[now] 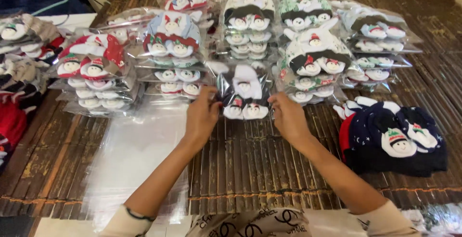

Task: Packaging knitted hats into individual plastic bags at a fast pace

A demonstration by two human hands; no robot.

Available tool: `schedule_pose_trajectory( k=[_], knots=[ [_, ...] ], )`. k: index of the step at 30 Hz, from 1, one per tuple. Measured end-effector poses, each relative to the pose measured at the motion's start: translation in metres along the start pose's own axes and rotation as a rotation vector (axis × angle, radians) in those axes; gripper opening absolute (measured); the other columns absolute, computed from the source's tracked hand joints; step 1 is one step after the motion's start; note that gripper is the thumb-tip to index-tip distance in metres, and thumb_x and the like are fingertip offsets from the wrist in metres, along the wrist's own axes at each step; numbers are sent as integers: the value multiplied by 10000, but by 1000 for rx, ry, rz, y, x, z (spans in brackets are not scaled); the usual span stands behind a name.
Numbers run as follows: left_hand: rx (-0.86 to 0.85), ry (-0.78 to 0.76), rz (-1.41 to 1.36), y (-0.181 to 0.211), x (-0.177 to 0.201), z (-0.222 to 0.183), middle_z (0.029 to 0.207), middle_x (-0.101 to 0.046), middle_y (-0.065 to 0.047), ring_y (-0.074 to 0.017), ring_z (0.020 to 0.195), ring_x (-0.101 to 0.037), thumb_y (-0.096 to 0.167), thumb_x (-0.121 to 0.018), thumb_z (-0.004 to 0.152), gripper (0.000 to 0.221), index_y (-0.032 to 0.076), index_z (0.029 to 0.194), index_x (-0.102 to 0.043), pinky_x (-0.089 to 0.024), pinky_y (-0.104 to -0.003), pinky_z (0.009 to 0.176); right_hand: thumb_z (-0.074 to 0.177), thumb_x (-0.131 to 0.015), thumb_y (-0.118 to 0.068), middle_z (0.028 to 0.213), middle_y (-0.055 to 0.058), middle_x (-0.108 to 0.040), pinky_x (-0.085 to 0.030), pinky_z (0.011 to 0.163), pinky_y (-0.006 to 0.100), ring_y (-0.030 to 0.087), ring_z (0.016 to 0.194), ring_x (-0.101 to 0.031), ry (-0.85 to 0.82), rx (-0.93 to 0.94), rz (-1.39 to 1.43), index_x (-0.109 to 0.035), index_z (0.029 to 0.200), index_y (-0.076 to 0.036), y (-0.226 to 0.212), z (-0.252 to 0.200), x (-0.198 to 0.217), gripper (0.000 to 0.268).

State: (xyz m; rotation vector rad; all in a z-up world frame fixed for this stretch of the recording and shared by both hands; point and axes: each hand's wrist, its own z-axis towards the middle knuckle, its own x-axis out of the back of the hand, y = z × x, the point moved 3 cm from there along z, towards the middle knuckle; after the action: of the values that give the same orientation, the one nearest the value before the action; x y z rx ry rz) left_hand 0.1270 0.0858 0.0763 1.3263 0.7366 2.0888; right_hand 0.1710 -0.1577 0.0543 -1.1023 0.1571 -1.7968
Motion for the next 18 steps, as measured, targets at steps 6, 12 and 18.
schedule_pose_trajectory(
  k=[6, 12, 18],
  knots=[
    [-240, -26, 439, -55, -70, 72, 1002, -672, -232, -430, 810, -743, 12, -594, 919, 425, 97, 1317, -470, -612, -514, 708, 995, -379, -543, 1279, 292, -648, -428, 1061, 574, 444, 1236, -605, -195, -852, 84, -628, 1271, -13, 25, 39, -46, 648],
    [-240, -85, 656, -104, -111, 82, 1099, -594, -212, -405, 751, -740, -13, -646, 836, 400, 61, 1211, -528, -616, -494, 627, 950, -648, -70, 939, 218, -655, -624, 559, 360, 293, 741, -734, -228, -44, -856, -597, 1152, 82, 93, 40, -109, 258],
    [-620, 281, 894, -80, -121, 66, 1180, -591, -154, -317, 911, -612, 174, -692, 824, 345, 64, 1149, -719, -467, -412, 695, 896, -618, -21, 933, 201, -659, -621, 588, 375, 326, 799, -727, -170, 37, -876, -633, 1126, 56, 91, 28, -110, 243]
  ],
)
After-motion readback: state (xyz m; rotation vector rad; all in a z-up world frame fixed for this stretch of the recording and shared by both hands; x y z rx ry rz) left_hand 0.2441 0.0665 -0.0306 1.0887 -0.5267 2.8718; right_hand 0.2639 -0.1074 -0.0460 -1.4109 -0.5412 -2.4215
